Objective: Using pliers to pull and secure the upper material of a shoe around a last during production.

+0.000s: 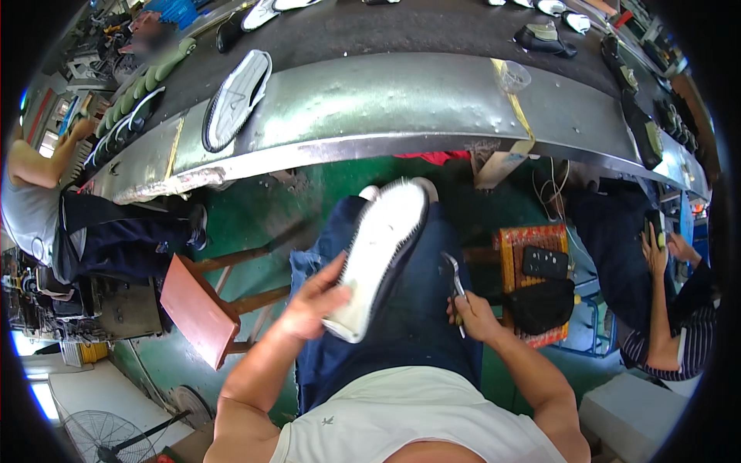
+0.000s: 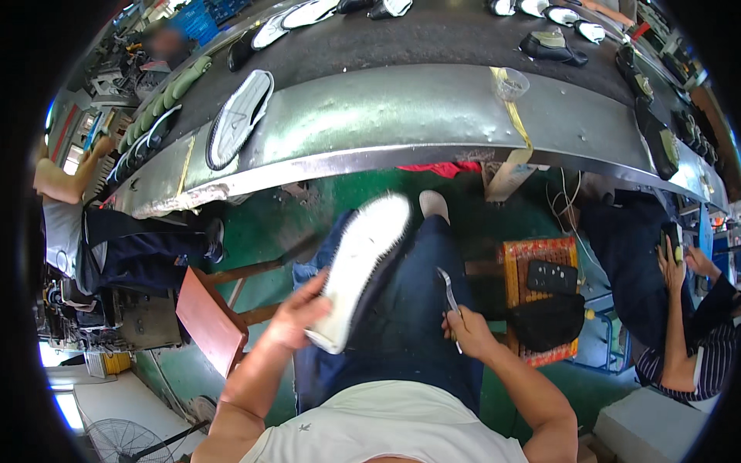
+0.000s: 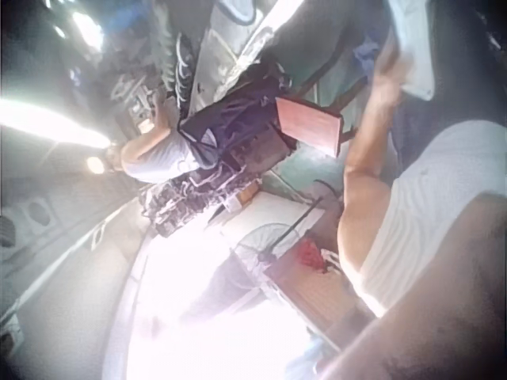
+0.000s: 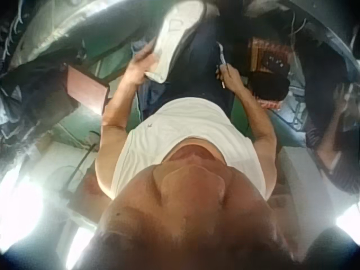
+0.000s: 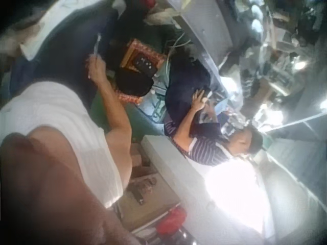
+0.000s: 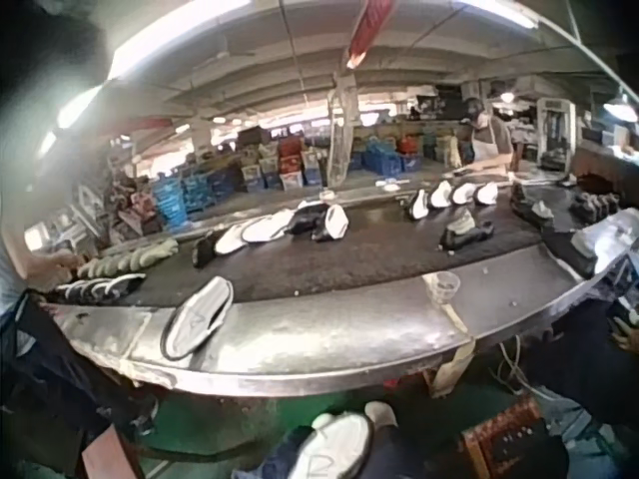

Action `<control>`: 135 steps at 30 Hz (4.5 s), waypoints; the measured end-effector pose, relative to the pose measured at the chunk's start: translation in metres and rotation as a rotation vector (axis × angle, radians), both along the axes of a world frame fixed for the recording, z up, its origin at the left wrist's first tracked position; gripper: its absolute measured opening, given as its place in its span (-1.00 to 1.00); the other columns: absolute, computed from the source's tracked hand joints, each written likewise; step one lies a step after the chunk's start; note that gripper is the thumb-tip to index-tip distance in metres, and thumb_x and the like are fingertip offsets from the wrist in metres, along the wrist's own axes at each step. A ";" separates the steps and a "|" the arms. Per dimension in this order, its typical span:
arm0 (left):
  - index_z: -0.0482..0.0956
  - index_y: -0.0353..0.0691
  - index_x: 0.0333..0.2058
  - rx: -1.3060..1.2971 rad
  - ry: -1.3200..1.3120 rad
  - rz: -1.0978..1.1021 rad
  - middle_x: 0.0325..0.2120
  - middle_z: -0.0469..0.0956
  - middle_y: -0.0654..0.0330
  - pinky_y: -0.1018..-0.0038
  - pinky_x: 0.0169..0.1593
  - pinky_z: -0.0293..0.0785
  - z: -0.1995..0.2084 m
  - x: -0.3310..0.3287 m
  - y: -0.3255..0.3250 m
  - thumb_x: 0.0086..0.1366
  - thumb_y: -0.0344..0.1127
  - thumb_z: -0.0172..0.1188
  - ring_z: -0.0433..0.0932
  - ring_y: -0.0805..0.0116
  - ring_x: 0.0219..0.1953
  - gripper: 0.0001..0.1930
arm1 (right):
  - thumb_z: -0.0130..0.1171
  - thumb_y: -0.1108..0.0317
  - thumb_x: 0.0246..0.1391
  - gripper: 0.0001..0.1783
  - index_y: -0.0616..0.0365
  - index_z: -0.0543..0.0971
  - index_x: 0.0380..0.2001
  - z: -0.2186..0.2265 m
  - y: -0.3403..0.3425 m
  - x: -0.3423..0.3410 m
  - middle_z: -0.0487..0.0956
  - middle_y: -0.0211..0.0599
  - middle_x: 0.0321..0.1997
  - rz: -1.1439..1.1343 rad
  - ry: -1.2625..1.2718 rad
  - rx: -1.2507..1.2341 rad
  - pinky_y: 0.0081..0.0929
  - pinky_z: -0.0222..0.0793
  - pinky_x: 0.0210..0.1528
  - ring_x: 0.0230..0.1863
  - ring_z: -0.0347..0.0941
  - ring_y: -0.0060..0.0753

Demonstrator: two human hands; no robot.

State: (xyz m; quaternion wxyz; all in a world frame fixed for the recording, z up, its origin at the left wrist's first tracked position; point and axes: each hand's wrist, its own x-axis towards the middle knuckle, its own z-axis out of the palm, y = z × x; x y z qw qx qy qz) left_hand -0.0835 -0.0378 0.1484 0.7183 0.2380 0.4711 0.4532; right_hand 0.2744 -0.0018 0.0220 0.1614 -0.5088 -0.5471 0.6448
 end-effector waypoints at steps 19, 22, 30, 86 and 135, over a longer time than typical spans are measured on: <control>0.36 -0.01 0.30 0.730 2.098 -0.405 0.37 0.29 0.08 0.04 0.37 0.23 0.071 -0.140 0.509 0.25 -0.21 0.15 0.28 -0.02 0.36 -0.40 | -0.18 0.11 0.49 -0.54 0.36 0.49 -0.10 -0.021 0.065 0.008 0.64 -0.14 -0.27 -0.105 0.231 -0.325 -0.40 0.54 -0.23 -0.35 0.62 -0.35; 0.29 0.08 0.38 0.174 2.556 -0.201 0.39 0.24 0.04 0.25 0.35 0.27 0.105 -0.172 0.449 0.09 -0.14 0.36 0.23 0.10 0.42 -0.16 | -0.17 0.09 0.49 -0.53 0.36 0.49 -0.09 0.005 0.083 0.002 0.63 -0.14 -0.27 -0.059 0.183 -0.361 -0.41 0.54 -0.24 -0.34 0.62 -0.35; 0.42 -0.15 0.24 0.104 0.841 0.016 -0.10 0.66 0.22 0.35 -0.04 0.60 0.102 -0.286 0.348 0.34 0.02 0.31 0.67 0.35 -0.19 -0.39 | -0.17 0.04 0.48 -0.51 0.30 0.50 -0.08 -0.016 0.051 -0.001 0.64 -0.18 -0.28 -0.003 0.194 -0.324 -0.47 0.49 -0.32 -0.34 0.62 -0.38; 0.15 -0.16 0.38 0.418 0.235 -0.246 0.30 0.24 0.18 0.38 0.38 0.13 -0.094 0.023 0.097 0.58 0.02 -0.13 0.23 0.35 0.30 -0.44 | 0.13 0.43 0.26 -0.70 0.28 0.53 0.02 0.114 0.053 -0.068 0.57 -0.32 -0.16 0.174 -0.020 -0.204 -0.42 0.52 -0.19 -0.32 0.50 -0.51; 0.40 -0.19 0.22 0.494 0.440 -0.063 0.29 0.29 0.03 0.36 0.39 0.15 -0.110 0.017 0.091 0.40 -0.33 0.23 0.26 0.18 0.36 -0.55 | 0.11 0.39 0.28 -0.74 0.29 0.52 -0.03 0.117 0.068 -0.087 0.61 -0.27 -0.11 0.111 0.178 -0.444 -0.55 0.57 -0.33 -0.18 0.55 -0.53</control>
